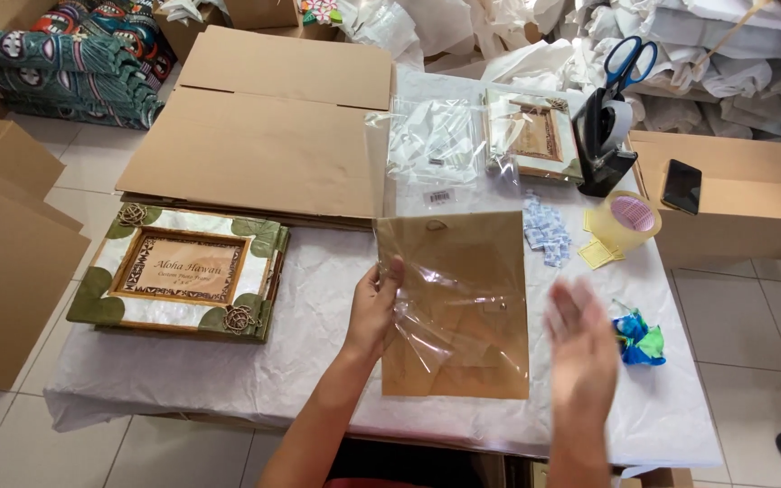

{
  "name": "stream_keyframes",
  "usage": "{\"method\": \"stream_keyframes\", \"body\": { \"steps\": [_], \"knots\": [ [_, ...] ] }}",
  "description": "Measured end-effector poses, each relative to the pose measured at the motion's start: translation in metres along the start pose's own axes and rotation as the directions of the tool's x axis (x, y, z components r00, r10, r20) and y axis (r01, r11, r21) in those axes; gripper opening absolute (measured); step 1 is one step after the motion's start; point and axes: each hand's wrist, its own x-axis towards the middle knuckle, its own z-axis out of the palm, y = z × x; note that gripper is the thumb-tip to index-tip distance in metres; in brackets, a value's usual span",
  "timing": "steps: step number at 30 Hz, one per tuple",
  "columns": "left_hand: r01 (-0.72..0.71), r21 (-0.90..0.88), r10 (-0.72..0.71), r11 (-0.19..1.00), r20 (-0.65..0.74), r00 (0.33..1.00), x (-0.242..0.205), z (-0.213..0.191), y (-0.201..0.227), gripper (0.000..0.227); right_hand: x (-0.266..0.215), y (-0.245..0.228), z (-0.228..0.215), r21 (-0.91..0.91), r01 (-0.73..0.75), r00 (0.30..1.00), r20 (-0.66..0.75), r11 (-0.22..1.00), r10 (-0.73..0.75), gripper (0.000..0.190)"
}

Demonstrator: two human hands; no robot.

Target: The person places a picture frame inside a plastic sleeve, folds the plastic over the back, and secures it with adhesive.

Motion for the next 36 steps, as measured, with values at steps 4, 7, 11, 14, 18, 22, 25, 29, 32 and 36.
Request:
{"method": "stream_keyframes", "body": {
  "steps": [4,7,11,14,18,22,25,29,32,36],
  "knots": [
    [0.056,-0.124,-0.066,0.991,-0.076,0.995,-0.015,0.022,0.028,0.063,-0.095,0.089,-0.025,0.175,-0.182,0.959,-0.185,0.968,0.214,0.050],
    [0.082,-0.148,-0.093,0.986,-0.069,0.993,-0.018,0.029,0.023,0.062,-0.124,0.110,-0.011,0.142,-0.239,0.949,-0.173,0.960,0.262,0.040],
    [0.117,-0.163,-0.133,0.980,-0.090,0.987,-0.020,0.032,0.020,0.060,-0.123,0.108,0.007,0.056,-0.221,0.942,-0.247,0.974,0.228,0.026],
    [0.107,-0.154,-0.121,0.982,-0.081,0.989,-0.021,0.030,0.022,0.057,-0.121,0.113,0.006,0.056,-0.207,0.948,-0.233,0.977,0.215,0.023],
    [0.084,-0.185,-0.096,0.979,-0.057,0.994,-0.016,0.022,0.013,0.055,-0.121,0.121,0.006,0.078,-0.184,0.958,-0.209,0.980,0.196,0.023],
    [0.084,-0.138,-0.093,0.987,-0.062,0.994,-0.016,0.019,0.010,0.052,-0.119,0.115,0.012,0.096,-0.178,0.959,-0.208,0.979,0.195,0.024],
    [0.100,-0.148,-0.110,0.984,-0.060,0.992,-0.021,0.021,0.019,0.053,-0.119,0.113,0.015,0.097,-0.176,0.959,-0.206,0.980,0.192,0.025],
    [0.125,-0.134,-0.135,0.983,-0.067,0.989,-0.026,0.018,0.023,0.055,-0.121,0.109,0.019,0.101,-0.170,0.966,-0.181,0.980,0.186,0.033],
    [0.183,-0.159,-0.187,0.970,-0.007,0.982,-0.034,0.023,0.026,0.069,-0.122,0.115,0.023,0.045,-0.171,0.955,-0.237,0.984,0.177,0.030],
    [0.184,-0.076,-0.185,0.980,-0.003,0.983,-0.038,0.025,0.034,0.068,-0.122,0.099,0.030,0.000,-0.162,0.953,-0.260,0.987,0.156,0.027]
  ]
}}
